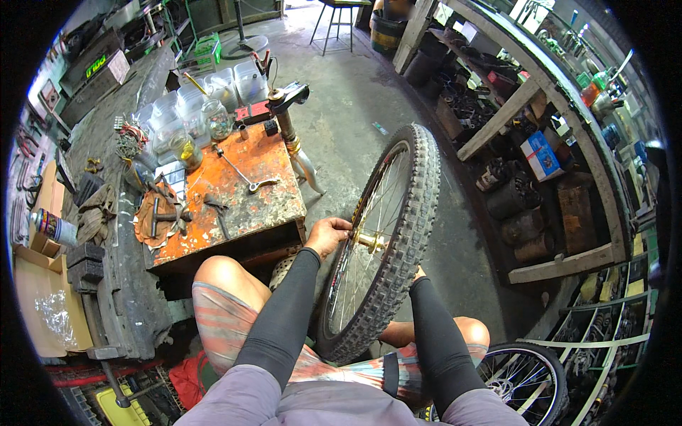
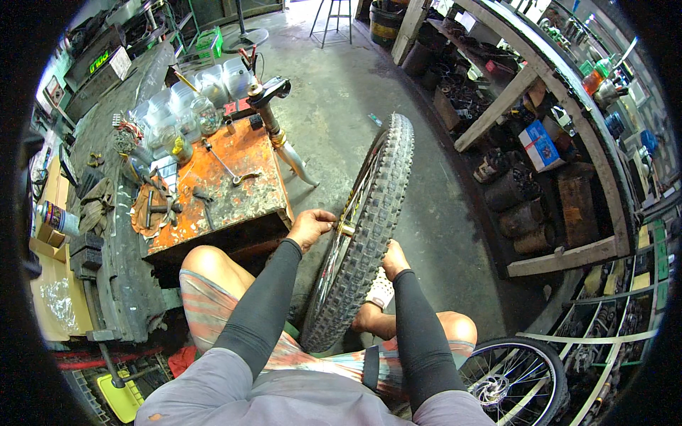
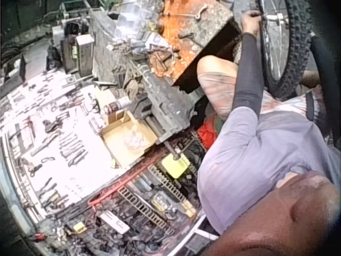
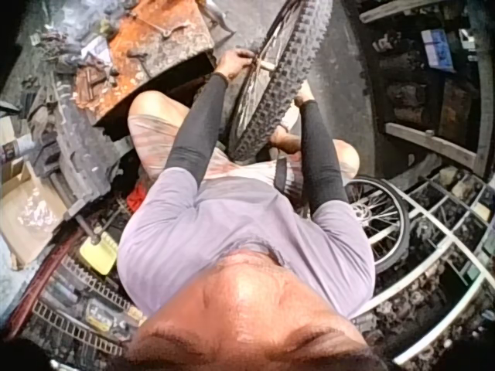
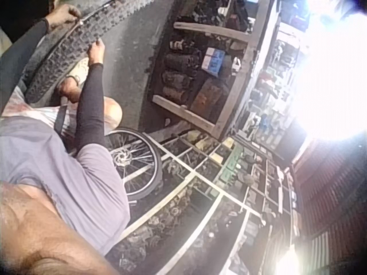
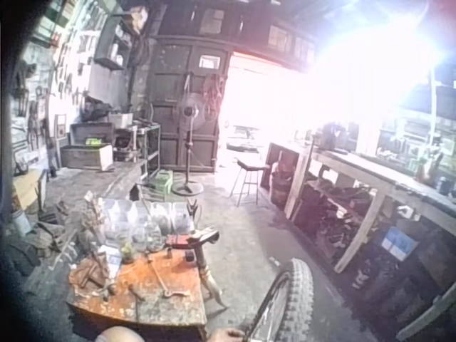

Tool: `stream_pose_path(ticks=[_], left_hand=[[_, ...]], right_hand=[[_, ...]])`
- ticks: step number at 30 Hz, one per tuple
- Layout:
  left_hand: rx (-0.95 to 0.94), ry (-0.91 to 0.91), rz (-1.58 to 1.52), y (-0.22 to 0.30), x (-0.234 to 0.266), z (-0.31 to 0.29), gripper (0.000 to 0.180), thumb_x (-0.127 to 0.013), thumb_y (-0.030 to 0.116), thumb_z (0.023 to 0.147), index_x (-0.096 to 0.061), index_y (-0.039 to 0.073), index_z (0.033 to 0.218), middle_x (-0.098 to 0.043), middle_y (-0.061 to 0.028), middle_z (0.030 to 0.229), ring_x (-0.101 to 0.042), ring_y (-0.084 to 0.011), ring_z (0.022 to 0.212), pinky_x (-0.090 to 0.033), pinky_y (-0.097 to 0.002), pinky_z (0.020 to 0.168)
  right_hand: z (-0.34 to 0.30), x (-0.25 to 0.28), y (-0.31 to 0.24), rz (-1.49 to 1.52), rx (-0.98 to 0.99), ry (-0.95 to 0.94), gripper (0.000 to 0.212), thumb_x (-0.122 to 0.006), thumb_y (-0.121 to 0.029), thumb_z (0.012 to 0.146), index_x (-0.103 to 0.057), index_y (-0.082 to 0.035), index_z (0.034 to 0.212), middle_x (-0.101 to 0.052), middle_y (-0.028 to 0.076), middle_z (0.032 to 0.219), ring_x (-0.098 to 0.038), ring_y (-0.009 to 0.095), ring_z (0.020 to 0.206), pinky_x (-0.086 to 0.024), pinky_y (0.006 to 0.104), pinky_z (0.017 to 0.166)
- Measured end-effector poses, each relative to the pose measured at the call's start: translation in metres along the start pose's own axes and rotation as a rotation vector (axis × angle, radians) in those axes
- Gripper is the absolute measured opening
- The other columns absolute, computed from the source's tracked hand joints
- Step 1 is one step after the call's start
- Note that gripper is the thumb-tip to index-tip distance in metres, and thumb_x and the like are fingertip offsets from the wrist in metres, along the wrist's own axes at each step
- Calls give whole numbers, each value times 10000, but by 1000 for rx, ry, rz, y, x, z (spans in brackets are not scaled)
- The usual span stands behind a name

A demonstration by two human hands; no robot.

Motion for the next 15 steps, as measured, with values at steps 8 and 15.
stream_pose_path(ticks=[8, 15], left_hand=[[175, -4, 56, 27, -32, -12, 203, -765, 183, 1052, -758, -17, 1020, -728, -43, 820, -649, -119, 658, -582, -291, 610], [17, 6, 14, -12, 19, 18, 150, -676, 75, 1026, -766, -45, 1014, -729, -60, 817, -669, -139, 673, -583, -338, 633]], right_hand=[[-24, 11, -28, -14, -60, 0, 261, -505, -264, 1164, -630, -42, 1221, -700, 85, 829, -636, 181, 637, -591, 357, 705], [-59, -3, -44, -144, 150, -343, 724, -634, -115, 1042, -316, 6, 1681, -761, 134, 1113, -749, 210, 1007, -604, 340, 912]])
Point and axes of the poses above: each hand's wrist, its own z-axis towards the middle knuckle, its own x-axis out of the back of the hand, y = z × x, the point moved 2 cm from there along z, towards the middle knuckle
